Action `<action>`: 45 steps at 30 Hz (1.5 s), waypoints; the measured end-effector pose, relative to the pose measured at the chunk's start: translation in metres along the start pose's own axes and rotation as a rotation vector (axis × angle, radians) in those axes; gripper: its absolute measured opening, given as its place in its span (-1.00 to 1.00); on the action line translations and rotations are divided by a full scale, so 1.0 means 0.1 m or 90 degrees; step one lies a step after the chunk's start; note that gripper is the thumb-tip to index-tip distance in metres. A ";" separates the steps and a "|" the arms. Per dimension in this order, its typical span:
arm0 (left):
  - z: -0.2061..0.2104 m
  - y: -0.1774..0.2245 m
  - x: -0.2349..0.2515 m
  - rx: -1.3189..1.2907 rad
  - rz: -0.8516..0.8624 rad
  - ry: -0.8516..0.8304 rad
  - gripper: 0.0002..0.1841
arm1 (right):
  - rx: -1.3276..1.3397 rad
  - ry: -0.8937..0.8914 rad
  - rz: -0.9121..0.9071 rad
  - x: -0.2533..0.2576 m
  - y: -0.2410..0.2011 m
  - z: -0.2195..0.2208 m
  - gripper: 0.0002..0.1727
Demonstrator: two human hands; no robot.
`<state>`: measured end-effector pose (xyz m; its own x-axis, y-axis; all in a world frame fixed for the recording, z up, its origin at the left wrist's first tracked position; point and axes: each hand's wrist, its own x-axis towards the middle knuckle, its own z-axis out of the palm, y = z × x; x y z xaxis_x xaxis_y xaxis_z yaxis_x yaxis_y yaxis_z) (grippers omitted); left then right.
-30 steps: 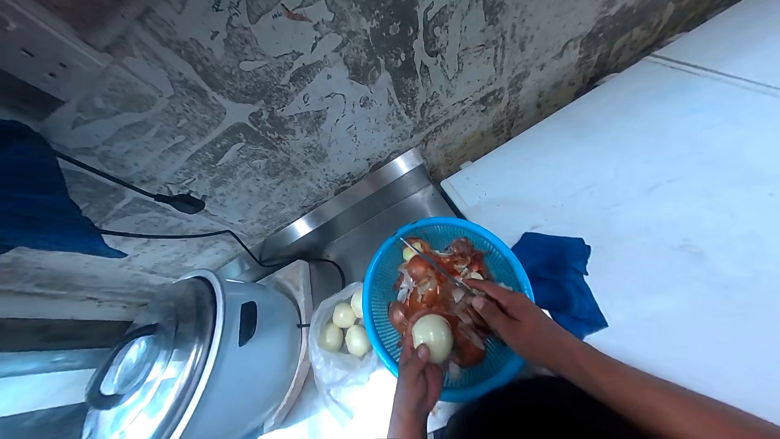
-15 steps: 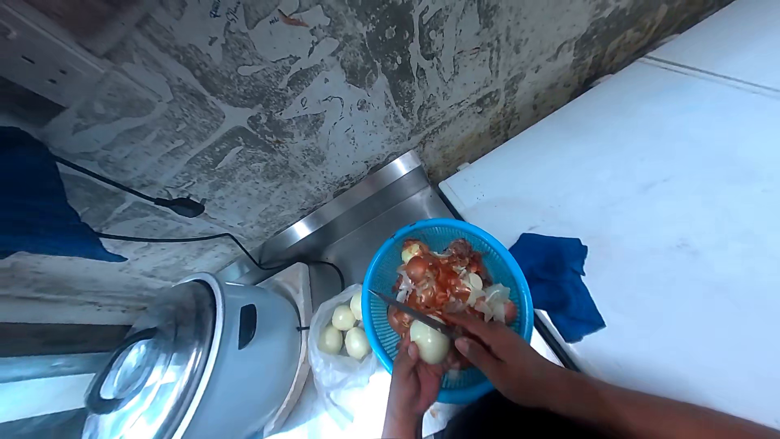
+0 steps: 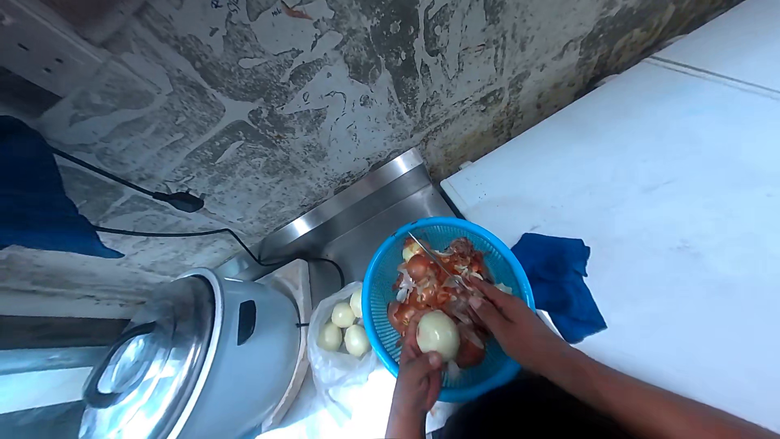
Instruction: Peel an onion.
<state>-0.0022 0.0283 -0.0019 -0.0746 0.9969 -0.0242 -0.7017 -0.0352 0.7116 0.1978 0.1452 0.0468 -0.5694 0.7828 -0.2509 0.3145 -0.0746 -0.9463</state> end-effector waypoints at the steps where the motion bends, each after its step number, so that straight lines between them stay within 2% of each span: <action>1: 0.02 0.00 0.00 0.011 0.003 0.002 -0.19 | -0.008 -0.019 0.004 -0.01 -0.02 -0.03 -0.29; 9: 0.08 0.02 0.00 0.066 0.001 0.058 -0.09 | -0.021 -0.132 -0.094 -0.23 0.07 0.04 -0.38; 17: 0.16 0.03 0.01 0.062 0.007 0.079 0.00 | -0.200 -0.175 -0.218 -0.33 -0.01 0.09 -0.32; 22: 0.14 0.01 0.03 0.093 0.012 0.090 -0.06 | -0.289 -0.196 -0.172 -0.33 -0.09 0.09 -0.27; 30: 0.17 0.00 -0.03 0.169 -0.008 0.131 0.04 | -0.369 -0.137 -0.183 -0.34 -0.11 0.09 -0.26; 38: 0.14 0.00 -0.05 0.148 -0.013 0.121 -0.27 | -0.419 -0.080 -0.226 -0.34 -0.07 0.16 -0.28; 40: 0.12 0.01 -0.06 0.153 -0.016 0.077 -0.26 | -0.424 -0.094 -0.203 -0.33 -0.09 0.14 -0.29; 42: 0.12 0.00 -0.06 0.146 -0.015 0.061 -0.44 | -0.429 -0.110 -0.191 -0.30 -0.12 0.10 -0.31; 43: 0.12 0.00 -0.06 0.138 -0.013 0.055 -0.47 | -0.430 -0.114 -0.192 -0.29 -0.12 0.09 -0.31; 45: 0.12 0.01 -0.06 0.121 -0.016 0.035 -0.41 | -0.430 -0.103 -0.213 -0.30 -0.11 0.08 -0.32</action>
<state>0.0060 0.0227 0.0071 -0.1013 0.9918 -0.0783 -0.5574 0.0086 0.8302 0.2054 0.1180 0.0632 -0.8035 0.5932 -0.0499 0.4721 0.5837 -0.6606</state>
